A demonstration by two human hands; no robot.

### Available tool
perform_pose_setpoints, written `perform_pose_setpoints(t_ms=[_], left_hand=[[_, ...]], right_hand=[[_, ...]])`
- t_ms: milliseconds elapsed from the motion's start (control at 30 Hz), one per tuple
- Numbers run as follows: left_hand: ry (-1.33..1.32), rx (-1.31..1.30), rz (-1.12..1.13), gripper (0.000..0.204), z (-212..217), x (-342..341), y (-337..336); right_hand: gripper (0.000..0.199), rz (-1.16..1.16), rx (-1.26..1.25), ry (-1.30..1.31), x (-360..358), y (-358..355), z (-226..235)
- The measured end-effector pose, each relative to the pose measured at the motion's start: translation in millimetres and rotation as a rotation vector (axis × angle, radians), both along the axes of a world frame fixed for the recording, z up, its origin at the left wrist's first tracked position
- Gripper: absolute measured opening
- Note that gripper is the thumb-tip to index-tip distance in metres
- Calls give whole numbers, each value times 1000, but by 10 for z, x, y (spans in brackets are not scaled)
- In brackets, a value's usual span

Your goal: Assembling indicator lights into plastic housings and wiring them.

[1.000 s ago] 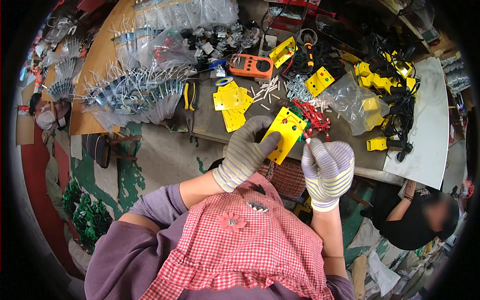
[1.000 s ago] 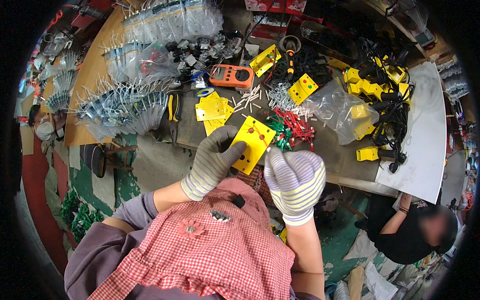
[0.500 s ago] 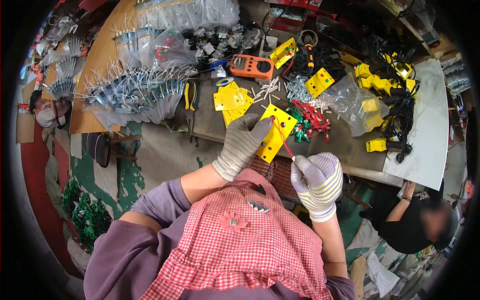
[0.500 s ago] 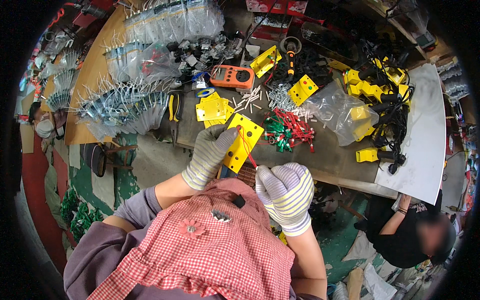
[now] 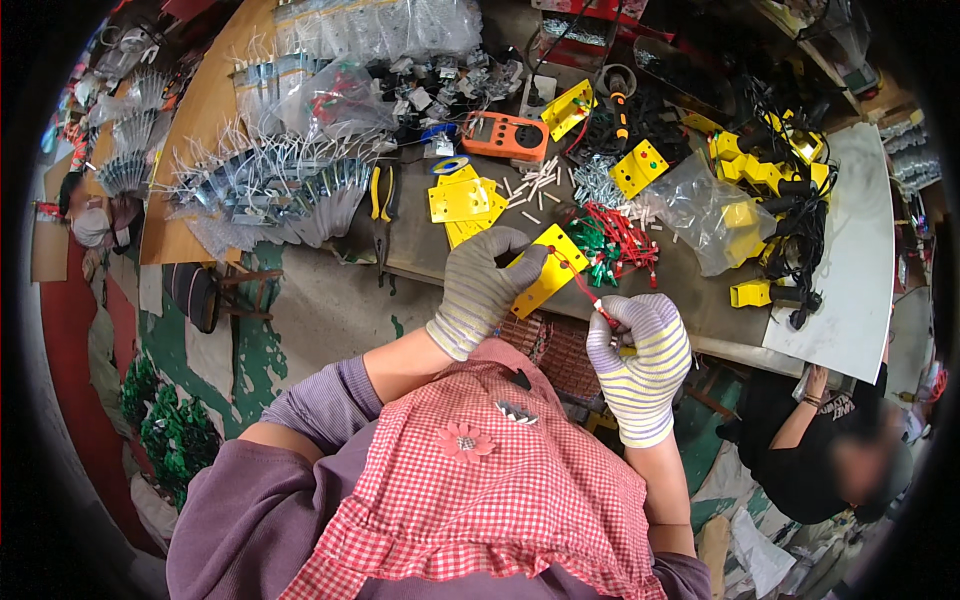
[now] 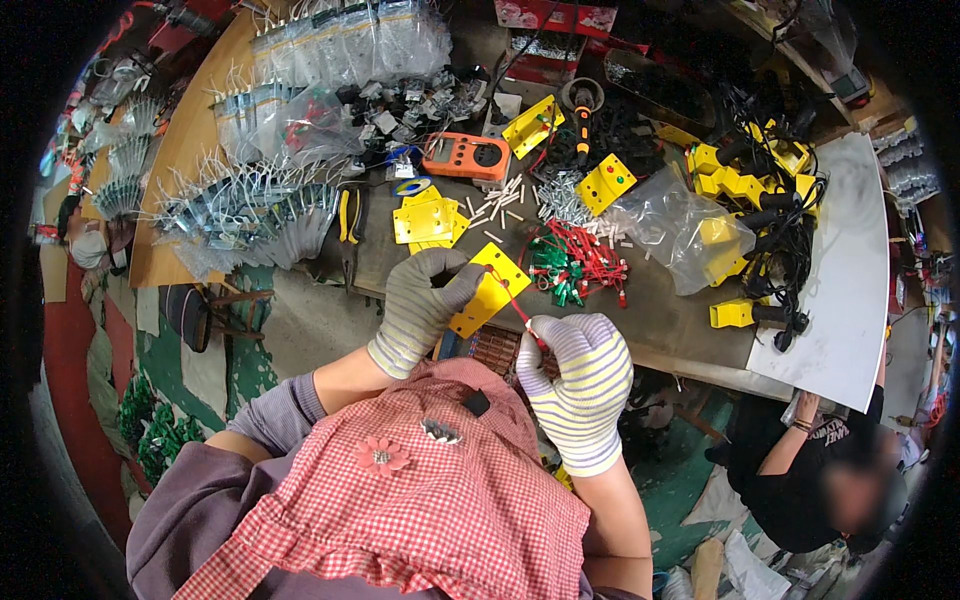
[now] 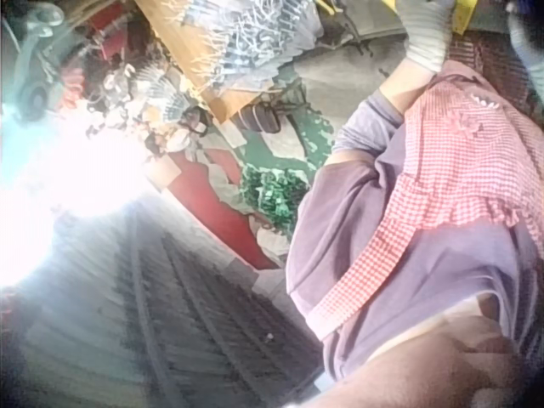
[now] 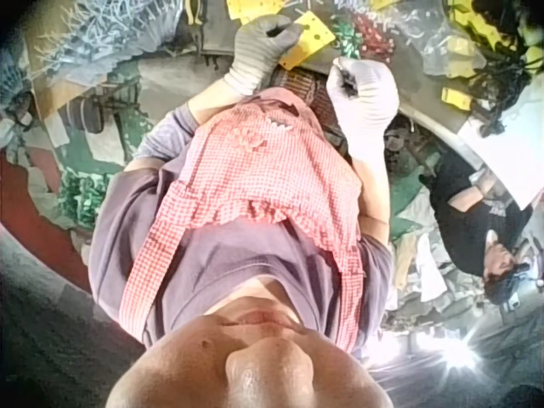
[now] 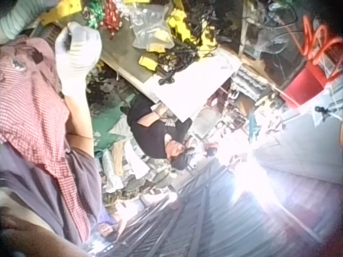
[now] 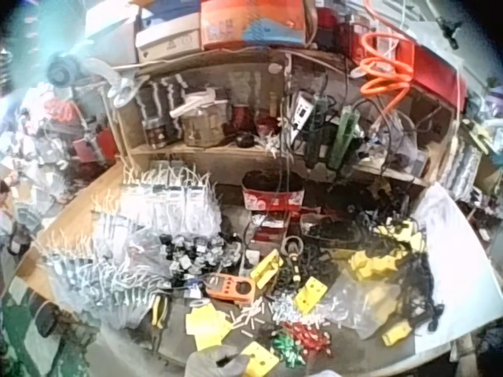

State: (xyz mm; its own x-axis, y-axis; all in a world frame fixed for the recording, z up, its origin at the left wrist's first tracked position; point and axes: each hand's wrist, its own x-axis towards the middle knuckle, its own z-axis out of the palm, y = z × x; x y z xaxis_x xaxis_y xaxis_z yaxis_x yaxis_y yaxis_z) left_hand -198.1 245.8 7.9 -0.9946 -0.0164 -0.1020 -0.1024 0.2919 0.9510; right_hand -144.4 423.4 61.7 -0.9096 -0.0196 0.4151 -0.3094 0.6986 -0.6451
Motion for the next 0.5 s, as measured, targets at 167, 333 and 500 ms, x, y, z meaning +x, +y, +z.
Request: perform_pose_setpoints(t_ms=[167,333,500], left_hand=[[5,33,-24,16,-79,17,-1],[4,76,-103,20,-31,104,38],[24,32,-159,17,108,155,62]], right_hand=[[19,-33,42,-72,-39,-32,17],[18,13,17,-40,-149,-138,-50],[21,34,106,106,-274,-163,-292]])
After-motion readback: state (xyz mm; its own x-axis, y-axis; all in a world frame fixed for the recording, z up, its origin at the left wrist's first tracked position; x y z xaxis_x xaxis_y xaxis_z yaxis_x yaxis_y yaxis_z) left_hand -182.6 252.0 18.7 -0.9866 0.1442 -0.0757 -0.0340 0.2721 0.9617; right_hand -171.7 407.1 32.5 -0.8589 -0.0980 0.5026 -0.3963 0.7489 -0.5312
